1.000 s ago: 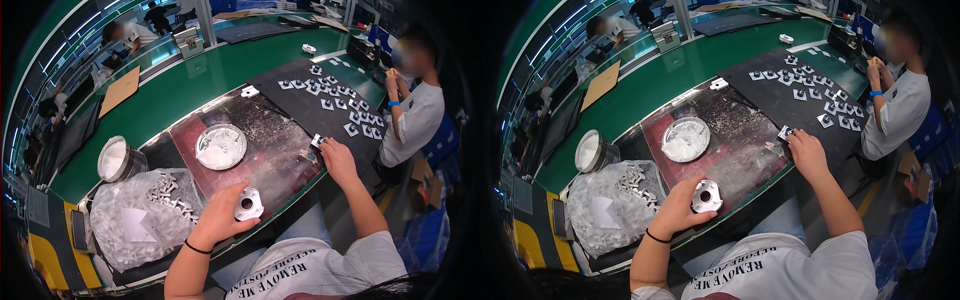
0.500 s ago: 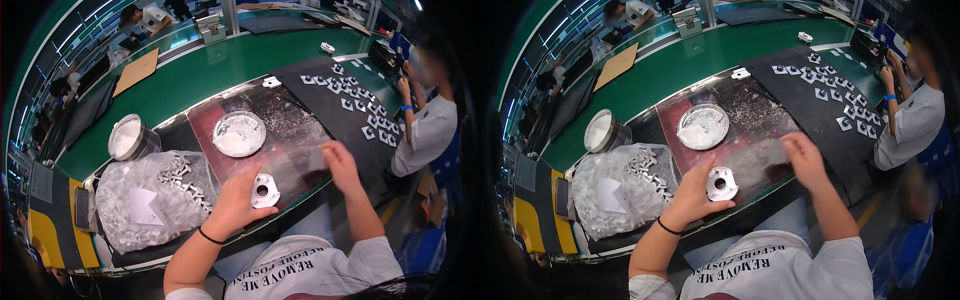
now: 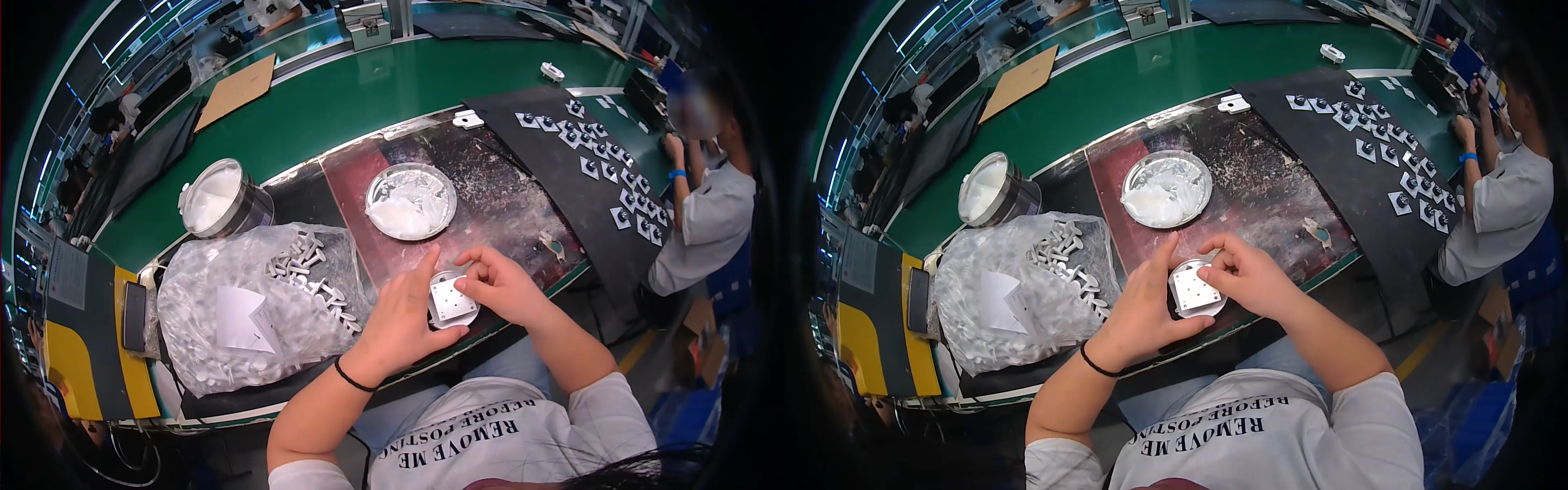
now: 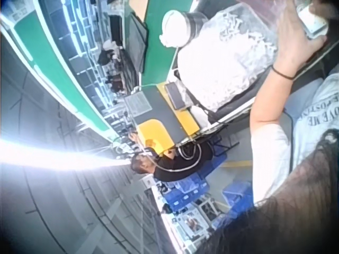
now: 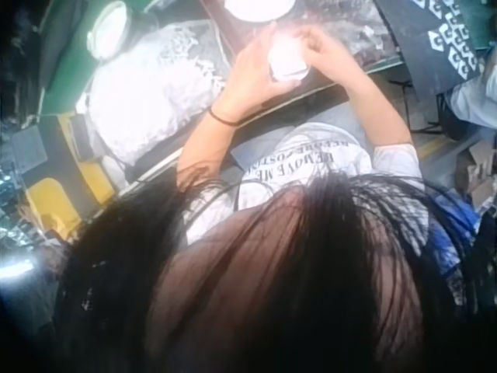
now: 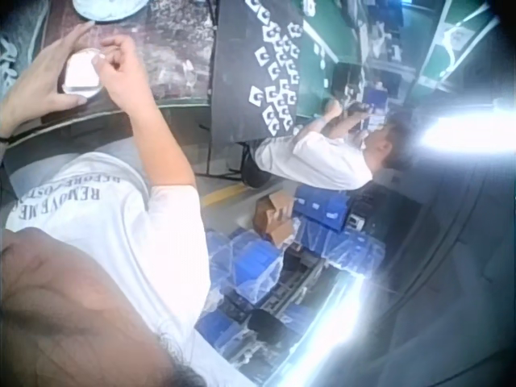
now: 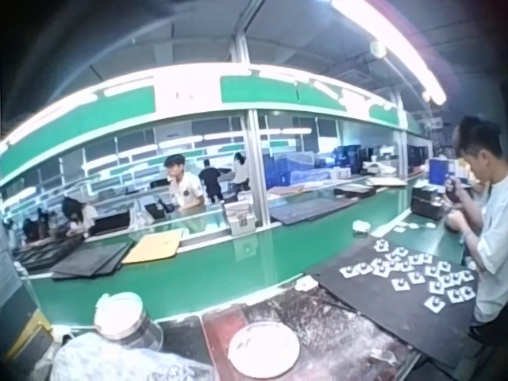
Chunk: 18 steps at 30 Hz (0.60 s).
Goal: The person repeatedly picks small white plastic pieces from a bag, dips them into a white paste, and inserts them into a white circular base. They then place the assembled units onto a black mat on the table.
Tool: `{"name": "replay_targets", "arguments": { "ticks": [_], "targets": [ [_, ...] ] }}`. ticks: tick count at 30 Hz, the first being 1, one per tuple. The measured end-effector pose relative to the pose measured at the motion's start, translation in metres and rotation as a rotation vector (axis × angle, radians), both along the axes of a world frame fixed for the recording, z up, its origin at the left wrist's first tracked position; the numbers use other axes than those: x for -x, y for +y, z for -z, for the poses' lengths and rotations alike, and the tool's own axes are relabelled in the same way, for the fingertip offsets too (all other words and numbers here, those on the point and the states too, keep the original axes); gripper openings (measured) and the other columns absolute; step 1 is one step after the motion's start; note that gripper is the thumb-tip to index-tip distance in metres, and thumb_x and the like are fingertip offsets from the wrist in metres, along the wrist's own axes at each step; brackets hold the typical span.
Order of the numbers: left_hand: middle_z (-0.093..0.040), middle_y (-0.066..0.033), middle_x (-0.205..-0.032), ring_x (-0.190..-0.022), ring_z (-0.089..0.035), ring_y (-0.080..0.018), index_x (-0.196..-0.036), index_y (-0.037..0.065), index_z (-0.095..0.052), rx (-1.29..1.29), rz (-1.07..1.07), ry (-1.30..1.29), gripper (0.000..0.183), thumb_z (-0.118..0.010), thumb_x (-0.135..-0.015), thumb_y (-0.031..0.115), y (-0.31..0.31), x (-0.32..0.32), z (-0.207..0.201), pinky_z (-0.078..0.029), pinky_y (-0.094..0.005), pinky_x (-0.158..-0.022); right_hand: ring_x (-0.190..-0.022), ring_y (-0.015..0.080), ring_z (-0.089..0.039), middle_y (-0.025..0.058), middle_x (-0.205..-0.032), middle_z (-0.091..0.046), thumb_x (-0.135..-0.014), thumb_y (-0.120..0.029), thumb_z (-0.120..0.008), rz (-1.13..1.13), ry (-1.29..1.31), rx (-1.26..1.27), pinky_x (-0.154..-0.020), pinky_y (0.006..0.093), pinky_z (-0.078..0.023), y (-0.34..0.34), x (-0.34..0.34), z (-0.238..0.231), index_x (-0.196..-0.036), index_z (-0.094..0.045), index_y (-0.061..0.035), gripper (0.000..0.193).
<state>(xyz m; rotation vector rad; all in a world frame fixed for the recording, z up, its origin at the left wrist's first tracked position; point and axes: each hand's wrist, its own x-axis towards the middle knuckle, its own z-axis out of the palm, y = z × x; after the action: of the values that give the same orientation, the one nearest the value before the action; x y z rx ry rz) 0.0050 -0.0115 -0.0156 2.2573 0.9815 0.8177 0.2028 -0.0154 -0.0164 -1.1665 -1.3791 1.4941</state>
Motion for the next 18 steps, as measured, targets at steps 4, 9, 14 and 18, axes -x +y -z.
{"name": "replay_targets", "arguments": {
  "ticks": [4, 9, 14, 18],
  "targets": [
    [-0.054, -0.0213, -0.11, -0.1, -0.052, -0.0383, -0.144, 0.004, -0.018, 0.002, 0.007, -0.01, 0.104, -0.079, -0.064, 0.03, 0.001, 0.0, 0.002, -0.04, -0.0444, -0.088, -0.067, 0.0032, -0.051, -0.0025, -0.07, -0.057, -0.086, -0.011, -0.064, -0.007, 0.006, 0.021, -0.06, 0.0198, -0.04, 0.004, -0.001, -0.001, -0.11, -0.05, -0.0018, 0.03],
    [-0.053, -0.0208, -0.109, -0.1, -0.051, -0.0376, -0.144, 0.004, -0.018, 0.013, 0.016, -0.009, 0.104, -0.079, -0.064, 0.03, 0.002, 0.001, 0.004, -0.04, -0.0439, -0.089, -0.065, 0.0035, -0.052, -0.0017, -0.069, -0.058, -0.085, -0.011, -0.065, -0.006, -0.025, 0.014, -0.059, 0.0204, -0.04, 0.005, -0.001, -0.001, -0.104, -0.051, -0.0027, 0.026],
    [-0.053, -0.0204, -0.107, -0.099, -0.051, -0.0375, -0.144, 0.005, -0.018, 0.021, 0.02, -0.014, 0.104, -0.08, -0.064, 0.029, 0.002, 0.0, 0.003, -0.04, -0.044, -0.088, -0.066, 0.0037, -0.052, -0.0005, -0.07, -0.059, -0.085, -0.012, -0.065, -0.032, -0.141, -0.003, -0.057, 0.021, -0.04, 0.007, -0.001, -0.015, -0.1, -0.052, -0.0027, 0.021],
    [-0.053, -0.02, -0.107, -0.099, -0.051, -0.0373, -0.143, 0.005, -0.017, 0.008, 0.017, -0.001, 0.103, -0.08, -0.064, 0.028, 0.0, 0.001, 0.001, -0.04, -0.044, -0.087, -0.068, 0.0021, -0.051, -0.0019, -0.074, -0.057, -0.087, -0.006, -0.063, -0.031, -0.168, -0.029, -0.059, 0.0195, -0.04, 0.004, 0.0, -0.013, -0.098, -0.051, -0.0029, 0.017]
  ]
}}
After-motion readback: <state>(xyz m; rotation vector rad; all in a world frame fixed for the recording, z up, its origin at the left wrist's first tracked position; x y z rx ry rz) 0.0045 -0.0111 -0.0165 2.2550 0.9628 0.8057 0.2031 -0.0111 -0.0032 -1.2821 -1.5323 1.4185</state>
